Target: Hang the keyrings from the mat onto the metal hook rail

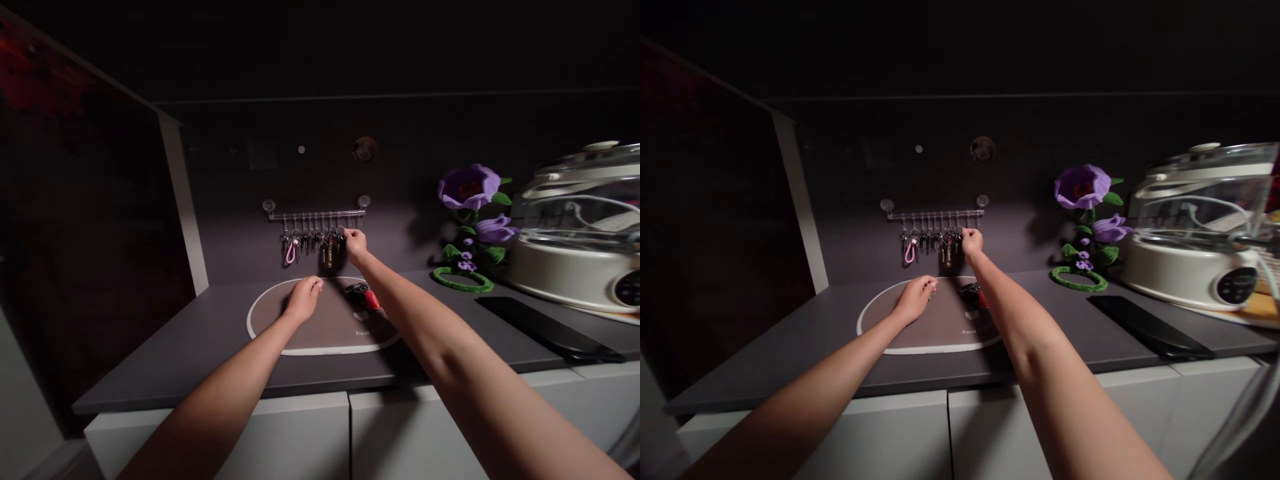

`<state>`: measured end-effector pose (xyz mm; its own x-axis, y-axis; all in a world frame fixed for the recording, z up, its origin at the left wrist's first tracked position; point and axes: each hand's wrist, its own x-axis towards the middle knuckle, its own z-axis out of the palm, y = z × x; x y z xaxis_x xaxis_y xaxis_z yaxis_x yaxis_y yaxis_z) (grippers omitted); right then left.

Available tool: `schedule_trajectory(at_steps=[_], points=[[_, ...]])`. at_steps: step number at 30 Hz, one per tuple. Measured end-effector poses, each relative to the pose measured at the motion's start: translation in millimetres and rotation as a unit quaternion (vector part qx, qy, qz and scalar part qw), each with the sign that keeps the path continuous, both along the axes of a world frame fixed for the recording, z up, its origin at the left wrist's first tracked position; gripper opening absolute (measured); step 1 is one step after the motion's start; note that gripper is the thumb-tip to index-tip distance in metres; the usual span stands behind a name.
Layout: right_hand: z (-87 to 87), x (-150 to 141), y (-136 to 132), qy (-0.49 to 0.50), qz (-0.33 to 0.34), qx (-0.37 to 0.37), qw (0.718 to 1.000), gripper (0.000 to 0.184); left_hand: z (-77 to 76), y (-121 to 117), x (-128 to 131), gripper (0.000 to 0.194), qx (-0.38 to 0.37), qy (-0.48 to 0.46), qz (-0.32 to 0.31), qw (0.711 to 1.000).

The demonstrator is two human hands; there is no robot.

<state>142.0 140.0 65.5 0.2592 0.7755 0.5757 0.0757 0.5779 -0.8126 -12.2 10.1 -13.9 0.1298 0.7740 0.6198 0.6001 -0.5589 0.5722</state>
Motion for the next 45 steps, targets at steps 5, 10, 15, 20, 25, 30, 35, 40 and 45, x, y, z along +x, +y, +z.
schedule_trajectory(at_steps=[5,10,15,20,25,30,35,40,45], points=[[0.8,5.3,-10.8,0.017,0.014,-0.021,1.0,0.027,0.6,-3.0,0.8,0.019,-0.012,0.007,0.0,1.0],[-0.2,13.8,-25.3,0.021,0.058,-0.031,0.998,0.017,-1.2,-2.7,1.0,0.018,-0.014,0.017,0.004,1.0],[0.0,23.5,-45.6,0.016,0.063,-0.057,0.996,0.019,-2.7,-1.3,1.1,0.018,-0.045,0.001,-0.006,0.999],[-6.0,35.7,-71.4,-0.015,0.1,-0.063,0.993,0.022,11.2,-8.5,5.1,0.016,-0.087,0.053,0.016,0.995],[-20.0,50.4,-98.2,-0.032,0.133,-0.075,0.988,0.025,31.7,-15.0,22.4,0.016,-0.075,0.108,0.02,0.991],[-37.7,62.3,-119.4,-0.056,0.122,-0.076,0.988,0.023,36.2,-14.6,49.9,0.017,-0.042,0.129,0.009,0.991],[-57.4,72.4,-119.5,-0.136,0.063,-0.056,0.987,0.021,22.9,-6.0,66.3,0.015,-0.017,0.109,0.024,0.994],[-62.1,75.9,-114.2,-0.258,-0.018,-0.033,0.965,0.02,11.3,0.6,66.6,0.021,0.001,0.115,0.057,0.992],[-57.0,71.8,-121.0,-0.296,-0.049,-0.033,0.953,0.019,5.2,5.3,63.2,0.03,-0.038,0.118,0.036,0.992]])
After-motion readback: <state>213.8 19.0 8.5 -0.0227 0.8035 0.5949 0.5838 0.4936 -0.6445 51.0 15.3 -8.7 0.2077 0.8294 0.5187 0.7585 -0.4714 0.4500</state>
